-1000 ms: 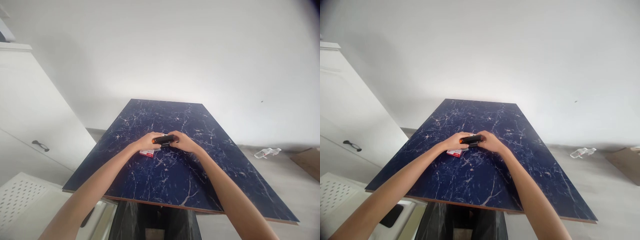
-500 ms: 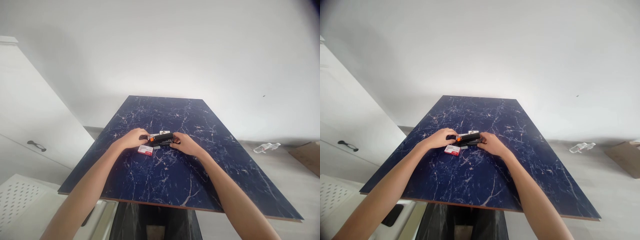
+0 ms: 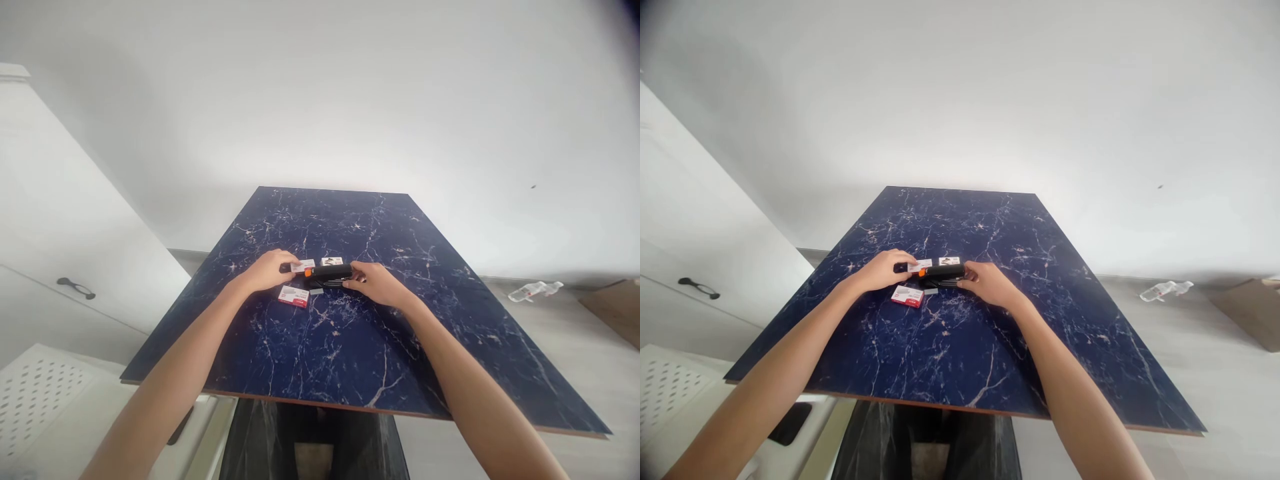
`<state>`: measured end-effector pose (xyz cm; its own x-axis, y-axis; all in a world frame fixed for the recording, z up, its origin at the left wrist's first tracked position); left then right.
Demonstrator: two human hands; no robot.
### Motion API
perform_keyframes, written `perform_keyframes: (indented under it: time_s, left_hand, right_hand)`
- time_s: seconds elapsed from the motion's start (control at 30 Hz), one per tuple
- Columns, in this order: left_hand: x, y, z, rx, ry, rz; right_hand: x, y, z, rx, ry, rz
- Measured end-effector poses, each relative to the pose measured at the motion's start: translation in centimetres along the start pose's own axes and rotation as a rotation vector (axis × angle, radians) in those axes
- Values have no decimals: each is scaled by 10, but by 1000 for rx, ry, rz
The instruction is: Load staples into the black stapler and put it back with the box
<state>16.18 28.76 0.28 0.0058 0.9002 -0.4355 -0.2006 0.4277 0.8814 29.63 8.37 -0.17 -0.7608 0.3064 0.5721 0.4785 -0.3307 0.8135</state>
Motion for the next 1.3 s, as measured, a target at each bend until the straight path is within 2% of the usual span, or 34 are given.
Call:
perform_keyframes:
  time_s: [0.13,0.23,0.3,0.37,0.47,0.57,0.63,0.7,0.93,1.0,1.1,1.17,1.3]
  left_hand:
    - [6,8,-3,-2,2,58]
    - [-11,15,-4,-64,-53,37]
    - [-24,11,-4,-64,-66,-9]
    - [-31,1,-3,-29,-45,-44]
    - [-32,-13,-1,12,-24,-65]
    - [-32,-18,0,30,-35,-85]
    - [-29,-17,1,37,-16,-92]
    - [-26,-14,0,56,18,-93]
    - [-13,-7,-7,157,141,-120]
    - [-13,-3,-7,151,121,-122]
    - [-12,1,-6,129,81,-135]
    - [-8,0,-4,106,79,-150]
    - [0,-4,-1,70,92,-169]
  right_hand:
    - [-3,11,-5,18,-31,-4]
    - [7,31,-13,-83,-37,-46]
    - [21,36,-19,-125,0,-60]
    - [39,24,-22,-98,74,-64]
    - [60,-11,-21,-48,174,-126]
    - [68,-43,-14,-26,227,-190]
    - [67,-54,-10,-9,217,-217]
    - [64,-53,-9,17,189,-240]
    - [41,-16,-22,170,84,-275]
    - [33,-5,-21,129,24,-238]
    - [22,8,-16,-29,-56,-142]
    - [17,6,-12,-83,-67,-39]
    - [7,-6,-6,-56,-49,170]
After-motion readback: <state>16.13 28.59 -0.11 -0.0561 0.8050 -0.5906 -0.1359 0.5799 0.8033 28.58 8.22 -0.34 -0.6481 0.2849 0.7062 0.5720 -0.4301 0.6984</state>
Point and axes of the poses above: each hand's wrist, its own z-axis towards the middle knuckle, its own y-axis out of the back of the hand, x = y × z, the point moved 8 cm from there along z, towards the middle knuckle, and after that the axes turned 2 degrees about -y, right-handed, at the moved point
